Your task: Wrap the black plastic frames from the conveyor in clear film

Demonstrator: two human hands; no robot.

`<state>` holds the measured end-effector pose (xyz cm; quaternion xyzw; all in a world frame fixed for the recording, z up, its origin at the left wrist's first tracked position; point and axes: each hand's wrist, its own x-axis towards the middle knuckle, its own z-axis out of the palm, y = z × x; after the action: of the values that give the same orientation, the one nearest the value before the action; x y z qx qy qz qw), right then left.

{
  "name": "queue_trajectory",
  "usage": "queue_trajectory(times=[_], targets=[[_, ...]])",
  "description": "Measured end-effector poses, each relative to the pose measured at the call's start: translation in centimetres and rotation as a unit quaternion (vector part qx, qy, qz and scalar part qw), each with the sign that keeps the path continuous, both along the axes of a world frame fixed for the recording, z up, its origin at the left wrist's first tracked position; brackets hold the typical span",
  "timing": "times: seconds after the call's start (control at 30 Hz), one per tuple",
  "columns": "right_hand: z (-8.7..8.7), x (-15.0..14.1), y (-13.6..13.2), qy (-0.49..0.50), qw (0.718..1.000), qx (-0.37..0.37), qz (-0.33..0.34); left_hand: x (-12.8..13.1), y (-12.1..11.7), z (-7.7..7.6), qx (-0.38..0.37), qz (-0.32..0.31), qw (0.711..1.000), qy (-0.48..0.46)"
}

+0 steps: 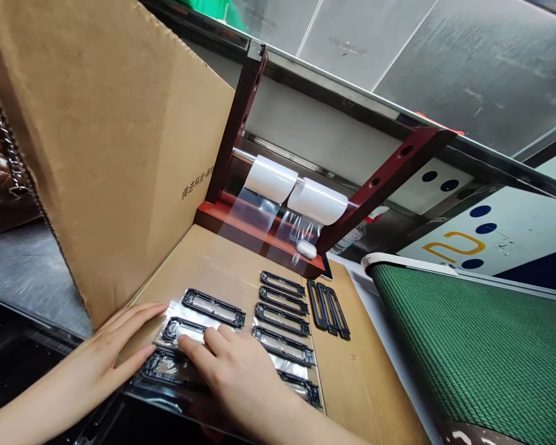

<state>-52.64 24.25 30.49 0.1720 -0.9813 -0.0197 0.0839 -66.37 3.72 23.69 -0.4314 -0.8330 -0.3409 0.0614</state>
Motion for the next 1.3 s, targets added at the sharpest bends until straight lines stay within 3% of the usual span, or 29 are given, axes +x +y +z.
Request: queue_trajectory(times=[0.13,0.3,0.5,0.7,0.97,1.13,1.3], targets=[[-0.2,0.6,0.6,-0.004,1.0,-0.002,-0.005,0.5,0.0,-0.3,-0.001,0.009,1.0,0.004],[-0.5,2.3,1.8,0.023,0.999,-0.017,-0.023,-0.1,-0.1,0.6,-0.007,-0.016,1.0,-0.018],[0.8,4.4,3.6,0.042,0.999,0.023,-0.014,-1.1,-0.2,0.8,0.018,-0.06,0.998,0.008],[1.6,6.4,5.0,0.032,0.999,0.031,-0.029,-1.5,-0.4,-0.1,0.012,-0.062,0.998,0.025],[3.0,8.1,5.7,0.029,0.997,0.064,-0.037,-1.8,-0.4,0.2,0.011,-0.064,0.998,0.019],[3.9,6.8,5.8,0.037,0.997,0.034,-0.064,-1.4,0.4,0.3,0.014,-0.043,0.999,0.03],[2.1,2.6,4.4,0.04,0.995,0.019,-0.087,-1.4,1.0,0.3,-0.009,-0.052,0.996,0.066]])
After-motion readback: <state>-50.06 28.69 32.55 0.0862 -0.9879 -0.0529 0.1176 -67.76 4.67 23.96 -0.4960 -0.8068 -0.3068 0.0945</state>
